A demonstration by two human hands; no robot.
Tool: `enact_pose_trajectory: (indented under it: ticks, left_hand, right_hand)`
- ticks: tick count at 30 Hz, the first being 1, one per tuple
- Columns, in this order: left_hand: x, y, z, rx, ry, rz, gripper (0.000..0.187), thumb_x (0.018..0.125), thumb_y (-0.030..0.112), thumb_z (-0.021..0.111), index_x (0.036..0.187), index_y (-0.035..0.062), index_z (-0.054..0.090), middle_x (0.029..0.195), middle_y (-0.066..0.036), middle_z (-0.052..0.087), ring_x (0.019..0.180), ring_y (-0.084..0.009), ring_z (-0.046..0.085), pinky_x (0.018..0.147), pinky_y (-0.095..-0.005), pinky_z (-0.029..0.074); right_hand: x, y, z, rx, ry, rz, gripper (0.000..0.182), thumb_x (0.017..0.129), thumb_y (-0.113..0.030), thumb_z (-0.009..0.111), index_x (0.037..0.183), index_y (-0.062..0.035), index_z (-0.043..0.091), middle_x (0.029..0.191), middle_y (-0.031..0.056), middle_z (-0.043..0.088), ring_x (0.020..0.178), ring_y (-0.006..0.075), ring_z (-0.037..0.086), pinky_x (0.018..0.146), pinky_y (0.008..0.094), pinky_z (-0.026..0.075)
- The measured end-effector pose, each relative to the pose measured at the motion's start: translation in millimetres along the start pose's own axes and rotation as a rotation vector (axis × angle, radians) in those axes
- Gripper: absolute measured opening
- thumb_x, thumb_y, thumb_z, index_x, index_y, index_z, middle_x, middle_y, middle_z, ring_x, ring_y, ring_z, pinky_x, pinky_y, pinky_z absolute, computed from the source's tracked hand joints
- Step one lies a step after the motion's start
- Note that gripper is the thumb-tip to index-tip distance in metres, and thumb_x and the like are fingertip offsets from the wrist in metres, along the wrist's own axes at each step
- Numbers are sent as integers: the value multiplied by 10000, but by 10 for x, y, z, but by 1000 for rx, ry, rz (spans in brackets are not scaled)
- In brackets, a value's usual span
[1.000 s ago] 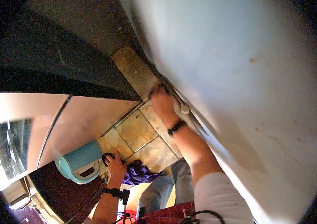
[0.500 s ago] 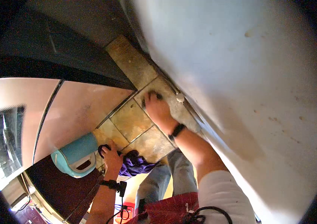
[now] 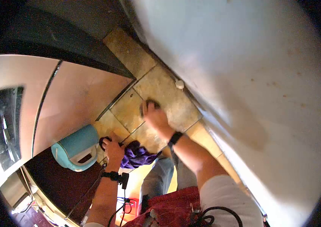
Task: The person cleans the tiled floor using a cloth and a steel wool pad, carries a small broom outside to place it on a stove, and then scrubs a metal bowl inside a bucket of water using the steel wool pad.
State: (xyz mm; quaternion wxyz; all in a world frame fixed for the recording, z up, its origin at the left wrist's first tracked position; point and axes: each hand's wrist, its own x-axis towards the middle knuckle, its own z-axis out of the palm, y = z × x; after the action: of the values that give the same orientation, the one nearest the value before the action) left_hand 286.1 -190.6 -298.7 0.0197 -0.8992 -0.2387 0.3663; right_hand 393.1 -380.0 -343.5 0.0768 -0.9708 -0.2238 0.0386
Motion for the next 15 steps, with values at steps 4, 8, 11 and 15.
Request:
enact_pose_trajectory:
  ticks: [4,8,11,15]
  left_hand:
    - [27,-34,100,70,38,12,964,712,325,759,1439,99,166,1287,-353,299,1161,-471,379,887,-421,462]
    - [30,-51,125,73,78,20,958,713,336,756,1437,99,175,1276,-348,319,1144,-462,396,882,-407,466]
    - [9,-66,62,67,46,15,944,715,353,750,1430,91,193,1242,-338,352,1113,-454,415,901,-413,447]
    - [27,-65,109,81,78,57,933,715,351,751,1424,91,203,1222,-340,351,1091,-453,420,862,-421,468]
  right_hand:
    - [14,-73,86,65,-5,-60,447,789,-91,502,1225,0,467,834,178,562,578,290,611,458,380,517]
    - [580,287,232,245,80,473,329,853,-251,556,1105,-56,472,941,159,612,687,356,618,557,447,502]
    - [677,342,229,379,360,559,285,827,-244,590,1039,-76,499,915,156,615,700,360,616,588,453,494]
    - [618,-745,609,249,132,106,125,744,-123,561,849,-65,524,812,143,589,611,326,607,502,433,489]
